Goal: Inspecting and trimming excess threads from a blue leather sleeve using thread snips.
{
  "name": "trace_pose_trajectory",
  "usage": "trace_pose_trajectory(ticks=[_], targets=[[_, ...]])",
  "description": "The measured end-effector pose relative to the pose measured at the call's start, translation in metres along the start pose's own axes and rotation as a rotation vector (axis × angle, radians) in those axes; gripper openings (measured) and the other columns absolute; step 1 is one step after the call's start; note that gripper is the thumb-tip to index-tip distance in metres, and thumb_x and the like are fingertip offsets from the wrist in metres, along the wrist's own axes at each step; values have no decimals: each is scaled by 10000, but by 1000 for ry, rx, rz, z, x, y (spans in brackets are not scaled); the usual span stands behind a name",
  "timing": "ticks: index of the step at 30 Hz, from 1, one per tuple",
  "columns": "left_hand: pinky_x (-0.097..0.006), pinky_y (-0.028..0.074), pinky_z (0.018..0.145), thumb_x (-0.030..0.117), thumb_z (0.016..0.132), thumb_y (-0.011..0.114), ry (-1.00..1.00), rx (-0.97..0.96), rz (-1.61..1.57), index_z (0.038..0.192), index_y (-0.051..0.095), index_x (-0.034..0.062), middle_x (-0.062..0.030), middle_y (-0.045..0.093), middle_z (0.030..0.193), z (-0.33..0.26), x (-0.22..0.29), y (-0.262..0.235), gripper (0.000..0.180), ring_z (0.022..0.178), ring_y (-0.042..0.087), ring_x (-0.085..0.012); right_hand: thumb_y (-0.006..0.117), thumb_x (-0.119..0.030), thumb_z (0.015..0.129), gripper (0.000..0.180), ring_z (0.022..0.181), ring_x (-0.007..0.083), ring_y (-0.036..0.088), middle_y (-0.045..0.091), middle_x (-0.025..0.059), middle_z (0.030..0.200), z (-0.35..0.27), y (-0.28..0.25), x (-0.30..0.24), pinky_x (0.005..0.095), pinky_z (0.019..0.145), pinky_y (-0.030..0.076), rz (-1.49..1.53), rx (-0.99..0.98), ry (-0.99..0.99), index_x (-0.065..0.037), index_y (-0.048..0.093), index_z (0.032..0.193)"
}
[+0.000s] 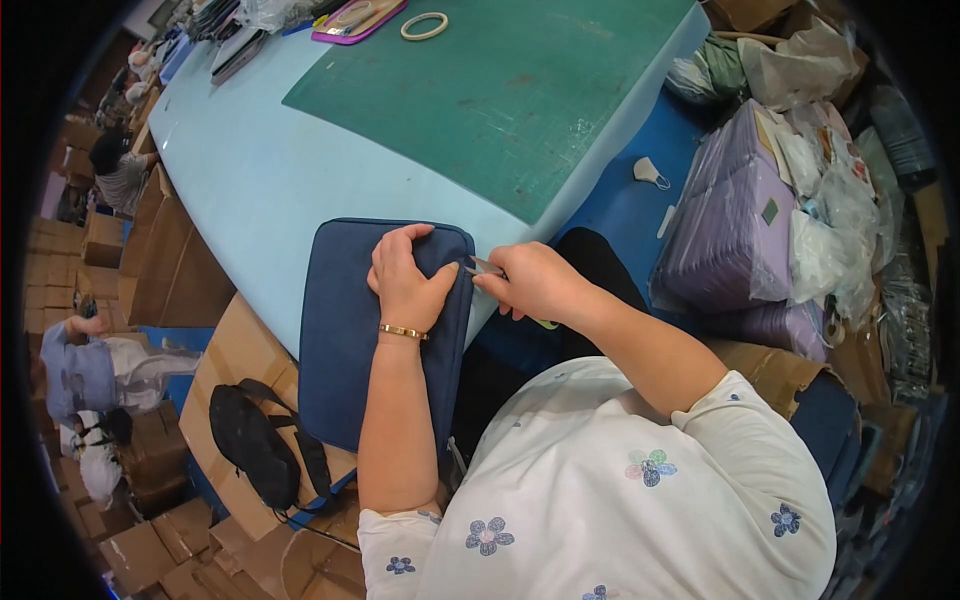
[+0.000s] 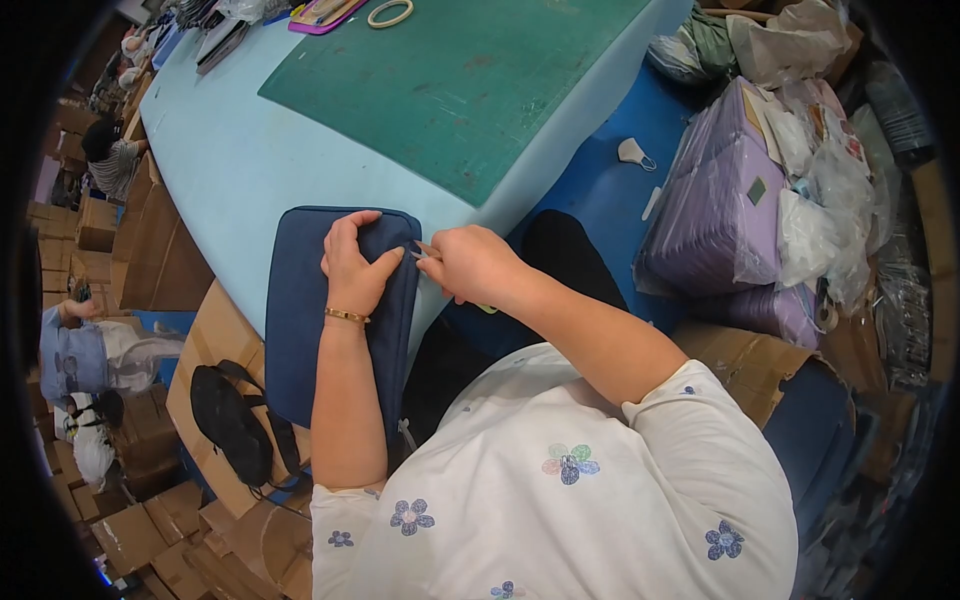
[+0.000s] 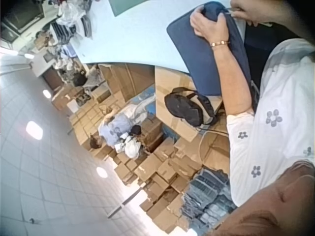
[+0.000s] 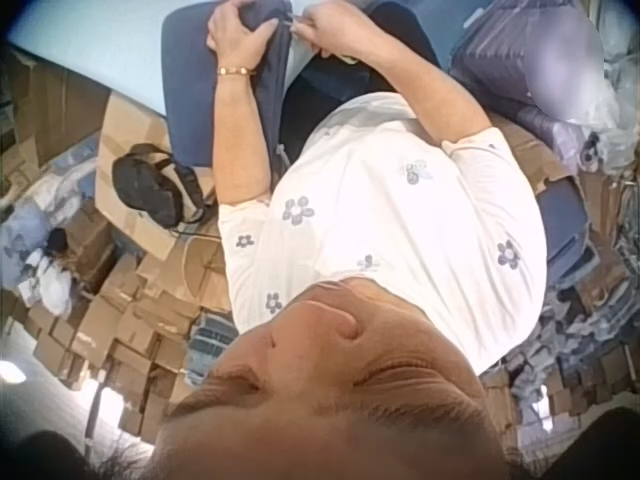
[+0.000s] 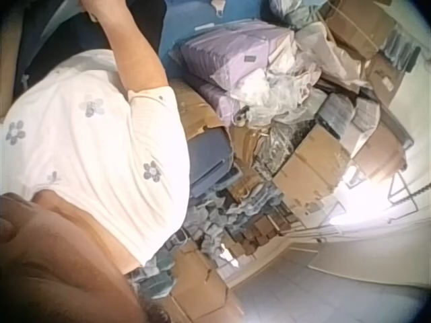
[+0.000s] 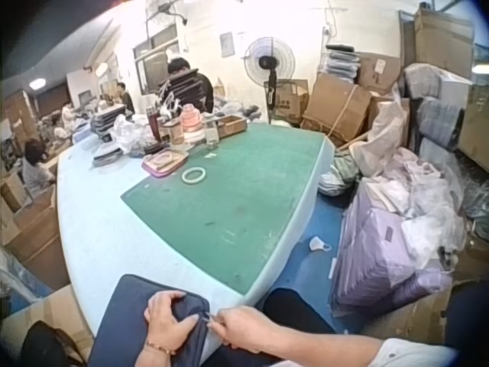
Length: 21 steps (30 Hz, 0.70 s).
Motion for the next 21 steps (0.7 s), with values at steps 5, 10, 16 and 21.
trace_pose_trajectory(ticks=[5, 10, 16, 21], targets=[[-429, 307, 953, 228, 638, 730, 0, 5, 1, 1081, 546, 139, -33, 526, 1095, 0, -1, 0, 488, 1145, 436, -254, 564, -264, 907, 308, 512, 171, 627, 635, 102, 620, 1, 1, 1, 308, 509, 494, 17, 0, -1, 19, 576, 786], [-426, 308, 954, 226, 638, 730, -5, 2, 3, 1080, 547, 138, -34, 526, 1092, 0, 1, 0, 487, 1141, 439, -253, 583, -262, 894, 246, 519, 175, 630, 637, 75, 636, 11, 15, 26, 312, 510, 495, -425, 332, -421, -29, 589, 813], [-428, 305, 957, 234, 643, 729, 3, 3, -14, 1080, 545, 133, -35, 525, 1092, -1, -1, 0, 484, 1140, 437, -253, 593, -257, 895, 257, 518, 147, 620, 623, 65, 627, 4, 16, 31, 290, 493, 488, 56, 174, -230, -23, 566, 789], [-425, 306, 955, 248, 642, 734, -21, -12, 0, 1079, 544, 133, -29, 524, 1089, -1, 0, 0, 490, 1136, 441, -245, 570, -283, 908, 326, 516, 150, 627, 632, 84, 629, 4, 9, 22, 287, 486, 486, 216, -2, -49, 11, 559, 767]])
Point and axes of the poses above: each hand's wrist, its own z-axis towards the middle knuckle, its own y-axis out of the palm, x = y × z, the point moved 1 cm from there along z, towards the middle knuckle
